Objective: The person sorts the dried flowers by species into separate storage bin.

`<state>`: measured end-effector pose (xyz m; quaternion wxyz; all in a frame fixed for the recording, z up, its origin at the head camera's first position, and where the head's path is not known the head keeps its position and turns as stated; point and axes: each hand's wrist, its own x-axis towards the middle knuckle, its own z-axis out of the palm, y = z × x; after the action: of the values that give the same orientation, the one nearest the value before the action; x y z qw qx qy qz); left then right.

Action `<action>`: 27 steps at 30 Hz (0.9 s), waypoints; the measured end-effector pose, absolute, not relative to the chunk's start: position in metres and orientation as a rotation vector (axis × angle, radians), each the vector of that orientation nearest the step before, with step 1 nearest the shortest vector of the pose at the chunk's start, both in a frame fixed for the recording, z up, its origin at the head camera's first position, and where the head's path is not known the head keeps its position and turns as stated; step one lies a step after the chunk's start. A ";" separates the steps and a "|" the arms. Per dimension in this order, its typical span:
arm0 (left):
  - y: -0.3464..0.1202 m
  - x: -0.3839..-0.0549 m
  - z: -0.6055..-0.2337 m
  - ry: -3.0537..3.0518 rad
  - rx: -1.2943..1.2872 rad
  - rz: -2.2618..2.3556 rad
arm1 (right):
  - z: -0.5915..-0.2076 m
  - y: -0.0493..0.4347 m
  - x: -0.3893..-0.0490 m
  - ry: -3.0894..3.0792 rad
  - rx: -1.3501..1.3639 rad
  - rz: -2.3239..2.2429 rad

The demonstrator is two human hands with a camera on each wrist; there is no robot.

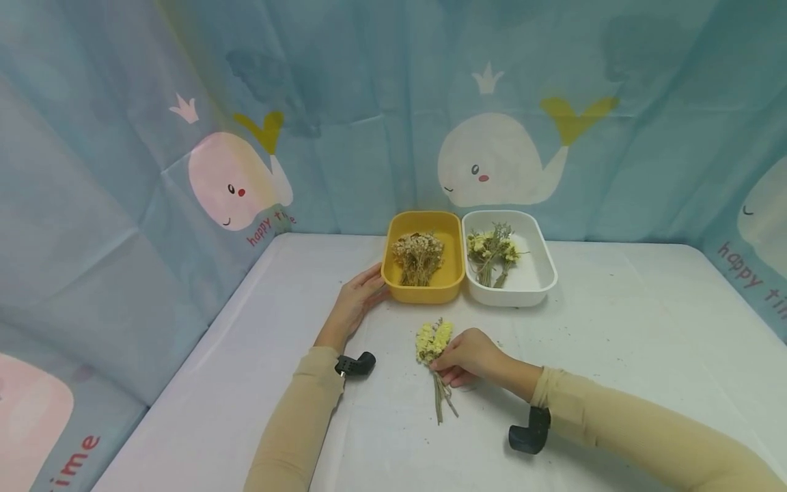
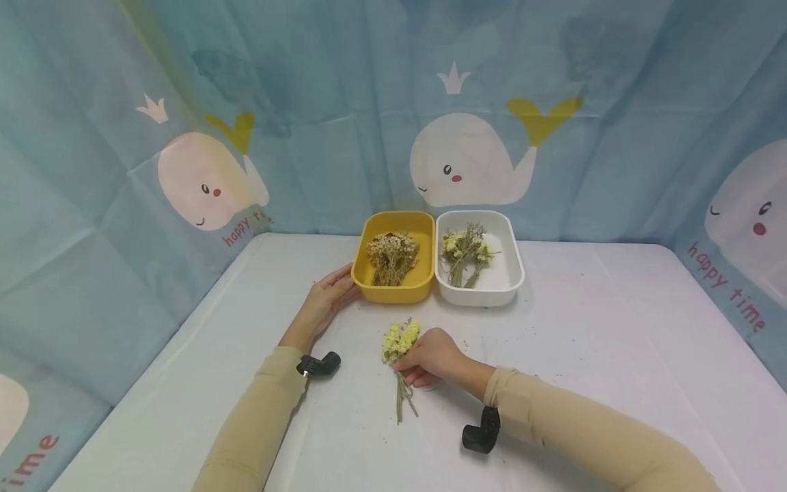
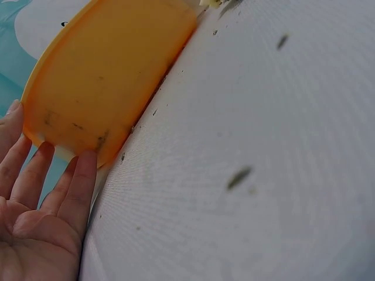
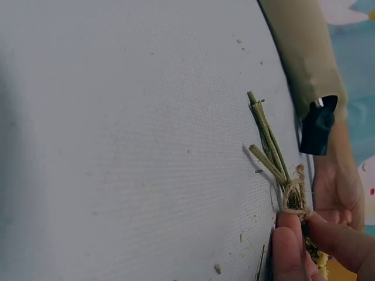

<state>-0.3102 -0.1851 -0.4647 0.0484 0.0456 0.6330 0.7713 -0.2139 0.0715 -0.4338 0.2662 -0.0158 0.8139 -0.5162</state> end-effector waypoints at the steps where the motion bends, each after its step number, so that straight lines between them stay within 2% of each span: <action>1: -0.185 -0.310 -0.464 1.933 0.136 2.353 | -0.433 0.070 -0.214 2.195 -0.040 -1.394; 27: -0.186 -0.309 -0.463 1.934 0.126 2.340 | -0.431 0.063 -0.216 2.093 0.008 -1.435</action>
<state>-0.3091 -0.1856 -0.4631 0.0518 0.0416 0.6357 0.7691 -0.2157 0.0635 -0.4306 0.2972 0.0029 0.7875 -0.5399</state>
